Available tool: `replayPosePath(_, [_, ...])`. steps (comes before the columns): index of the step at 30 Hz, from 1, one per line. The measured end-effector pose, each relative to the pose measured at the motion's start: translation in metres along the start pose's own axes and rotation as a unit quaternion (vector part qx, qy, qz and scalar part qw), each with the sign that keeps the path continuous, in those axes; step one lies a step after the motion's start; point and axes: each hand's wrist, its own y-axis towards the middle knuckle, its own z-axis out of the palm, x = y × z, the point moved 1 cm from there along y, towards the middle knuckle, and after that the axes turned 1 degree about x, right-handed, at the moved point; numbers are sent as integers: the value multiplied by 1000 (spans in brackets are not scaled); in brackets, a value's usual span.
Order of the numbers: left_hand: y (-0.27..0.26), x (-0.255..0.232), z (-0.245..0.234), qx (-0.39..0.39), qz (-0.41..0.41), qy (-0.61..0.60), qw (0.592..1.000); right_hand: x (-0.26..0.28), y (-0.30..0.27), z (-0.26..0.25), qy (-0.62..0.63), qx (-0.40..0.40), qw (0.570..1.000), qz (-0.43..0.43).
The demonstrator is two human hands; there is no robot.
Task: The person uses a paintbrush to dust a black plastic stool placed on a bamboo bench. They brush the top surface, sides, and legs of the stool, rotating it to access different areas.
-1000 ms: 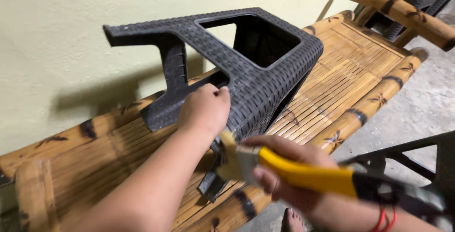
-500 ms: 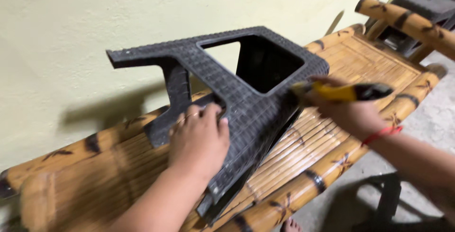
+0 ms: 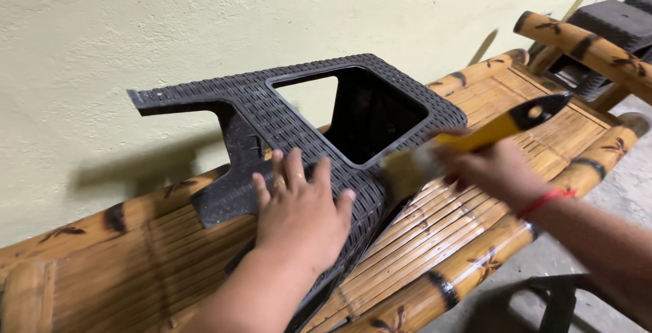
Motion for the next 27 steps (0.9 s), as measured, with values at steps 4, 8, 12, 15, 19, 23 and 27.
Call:
replayPosePath(4, [-6, -3, 5, -31, 28, 75, 996, -1, 24, -22, -178, -87, 978, -59])
replayPosePath(8, [-6, -3, 6, -40, 11, 56, 998, 22, 1, 13, -213, -5, 942, -259])
replayPosePath(12, [-3, -1, 8, -16, -5, 50, 999, 41, -49, 49, -37, 124, 988, -87])
replayPosePath(15, [-3, 2, 11, -95, 33, 78, 992, 34, -31, 37, 82, 175, 980, -56])
replayPosePath(19, [-4, -3, 8, -31, 9, 57, 998, -2, 40, -7, 75, 119, 990, -27])
replayPosePath(23, [-8, -7, 0, -8, -3, 58, 998, -14, 90, -45, -123, -37, 991, -25])
replayPosePath(27, [-8, -7, -2, -1, -15, 55, 998, 4, 87, -35, -168, -23, 976, -140])
